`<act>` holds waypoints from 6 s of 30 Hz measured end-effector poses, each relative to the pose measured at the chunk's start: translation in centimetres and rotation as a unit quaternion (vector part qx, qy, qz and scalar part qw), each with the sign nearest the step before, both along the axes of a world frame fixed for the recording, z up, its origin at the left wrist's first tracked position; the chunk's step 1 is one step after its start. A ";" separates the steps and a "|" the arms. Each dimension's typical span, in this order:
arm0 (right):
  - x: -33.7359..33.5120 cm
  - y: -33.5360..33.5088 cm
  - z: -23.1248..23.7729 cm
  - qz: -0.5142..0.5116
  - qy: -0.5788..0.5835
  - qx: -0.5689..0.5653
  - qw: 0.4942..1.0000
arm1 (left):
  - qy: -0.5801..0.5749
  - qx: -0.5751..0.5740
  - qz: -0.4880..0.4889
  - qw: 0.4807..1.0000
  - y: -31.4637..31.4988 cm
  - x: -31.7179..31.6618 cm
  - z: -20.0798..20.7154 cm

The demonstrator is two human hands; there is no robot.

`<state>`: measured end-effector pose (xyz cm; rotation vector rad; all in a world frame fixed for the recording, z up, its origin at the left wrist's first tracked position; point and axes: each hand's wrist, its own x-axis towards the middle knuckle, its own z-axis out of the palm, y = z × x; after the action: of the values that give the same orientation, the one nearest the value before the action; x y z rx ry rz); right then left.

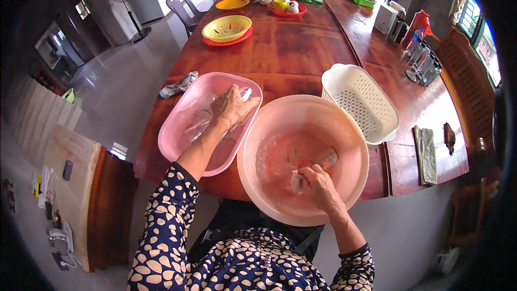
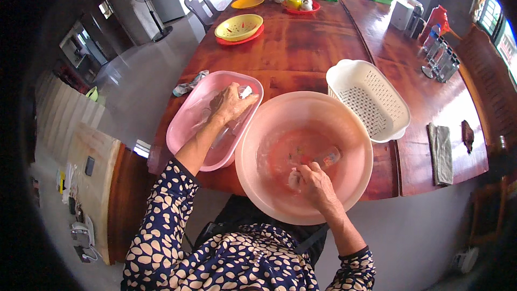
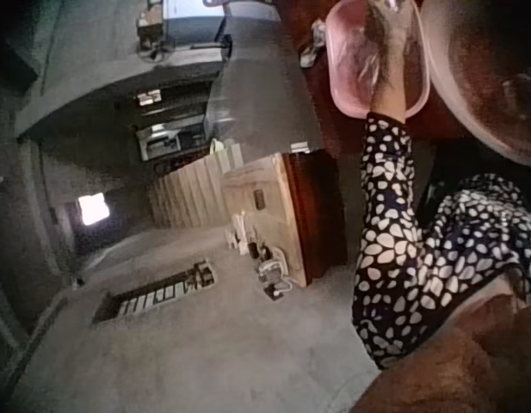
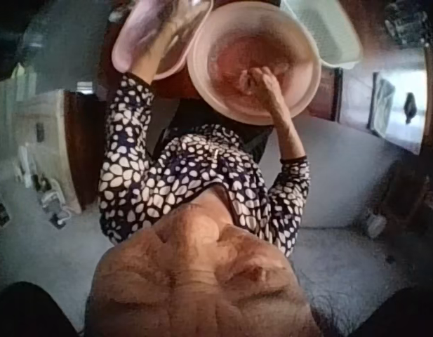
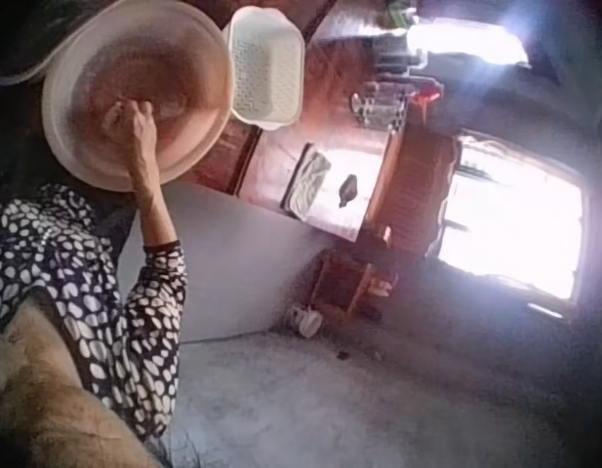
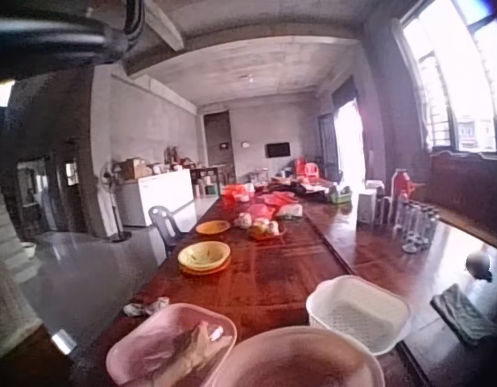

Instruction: The person washes multiple clear drinking glasses one by one in a pink basin filled with water. They scrub the interior and exterior of each glass with a cloth, rinse it, and place it into a pink rectangular container. The person then moves the container of washed glasses to a white drying rack.

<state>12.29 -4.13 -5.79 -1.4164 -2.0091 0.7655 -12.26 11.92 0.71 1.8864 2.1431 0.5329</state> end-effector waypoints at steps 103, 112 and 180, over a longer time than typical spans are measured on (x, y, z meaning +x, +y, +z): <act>-1.1 4.7 2.7 -0.249 0.107 0.270 0.924 | -0.820 -0.208 -0.154 0.511 -9.5 12.3 -5.8; 1.5 1.5 0.8 -0.151 0.041 0.083 0.984 | -0.873 -0.215 -0.048 0.435 -8.1 11.5 -8.3; 4.0 5.5 -4.3 0.018 -0.134 0.005 0.991 | -0.780 -0.217 0.066 0.583 -6.2 9.3 -10.3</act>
<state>16.33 1.39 -10.13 -1.5494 -2.2411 0.6048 -3.00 5.70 -9.63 0.3462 0.9046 0.9947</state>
